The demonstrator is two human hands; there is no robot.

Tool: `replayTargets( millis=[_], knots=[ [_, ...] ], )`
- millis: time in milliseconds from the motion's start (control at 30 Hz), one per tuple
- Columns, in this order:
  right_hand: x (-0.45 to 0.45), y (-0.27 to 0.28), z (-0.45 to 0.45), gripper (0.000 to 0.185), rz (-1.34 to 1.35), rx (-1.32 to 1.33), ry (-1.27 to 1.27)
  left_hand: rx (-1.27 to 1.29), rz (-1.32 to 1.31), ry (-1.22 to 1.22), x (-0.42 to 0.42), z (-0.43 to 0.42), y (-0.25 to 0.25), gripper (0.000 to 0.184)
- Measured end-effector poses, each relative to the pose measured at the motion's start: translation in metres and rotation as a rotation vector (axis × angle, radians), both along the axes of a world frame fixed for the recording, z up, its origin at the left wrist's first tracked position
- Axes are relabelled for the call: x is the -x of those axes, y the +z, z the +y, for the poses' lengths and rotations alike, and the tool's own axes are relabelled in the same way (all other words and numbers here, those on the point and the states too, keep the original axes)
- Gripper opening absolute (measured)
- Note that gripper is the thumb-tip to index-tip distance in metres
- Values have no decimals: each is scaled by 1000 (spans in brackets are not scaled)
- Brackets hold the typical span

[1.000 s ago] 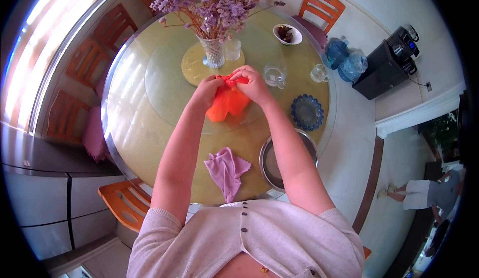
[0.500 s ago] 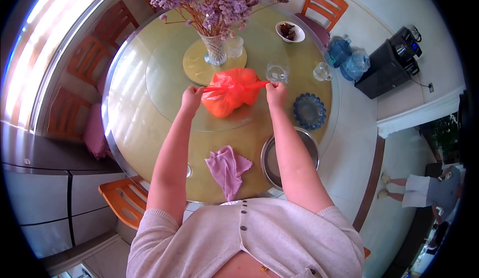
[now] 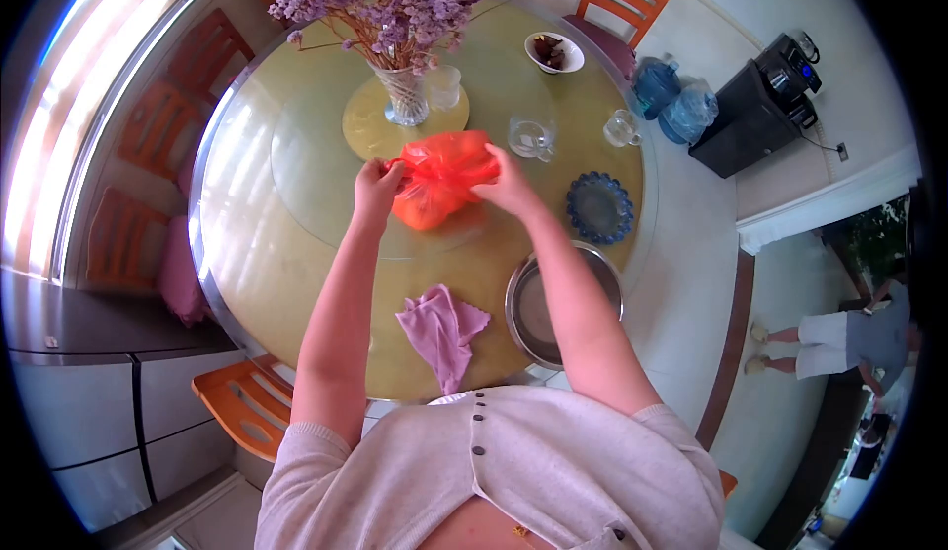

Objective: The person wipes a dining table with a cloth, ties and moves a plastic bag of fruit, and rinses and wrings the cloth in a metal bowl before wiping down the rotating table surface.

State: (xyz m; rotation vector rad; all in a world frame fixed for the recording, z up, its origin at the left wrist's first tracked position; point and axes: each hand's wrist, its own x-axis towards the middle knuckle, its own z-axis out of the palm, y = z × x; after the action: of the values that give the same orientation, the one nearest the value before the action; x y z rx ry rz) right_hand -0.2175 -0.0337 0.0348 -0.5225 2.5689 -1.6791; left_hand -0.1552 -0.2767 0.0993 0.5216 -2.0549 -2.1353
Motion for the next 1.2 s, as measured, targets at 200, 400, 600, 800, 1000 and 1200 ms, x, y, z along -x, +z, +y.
replayTargets(
  millis=[200,400,600,800,1000,1200],
  knots=[
    [-35,27,-77,101,64,-437,-114,90,52,-145,-5,24,7,13],
    [-14,3,-85,40,-24,-310,-197,158,69,-203,-28,24,14,12],
    [-8,18,-84,17,117,-81,-330,78,129,-180,-43,12,18,20],
    [-34,57,-76,20,119,-29,-219,617,120,-187,-63,8,37,58],
    [-110,126,-66,19,236,-13,121,905,396,-351,-105,23,83,63],
    [-195,179,-97,15,176,134,201,788,367,-359,-166,-8,112,56]
  ],
)
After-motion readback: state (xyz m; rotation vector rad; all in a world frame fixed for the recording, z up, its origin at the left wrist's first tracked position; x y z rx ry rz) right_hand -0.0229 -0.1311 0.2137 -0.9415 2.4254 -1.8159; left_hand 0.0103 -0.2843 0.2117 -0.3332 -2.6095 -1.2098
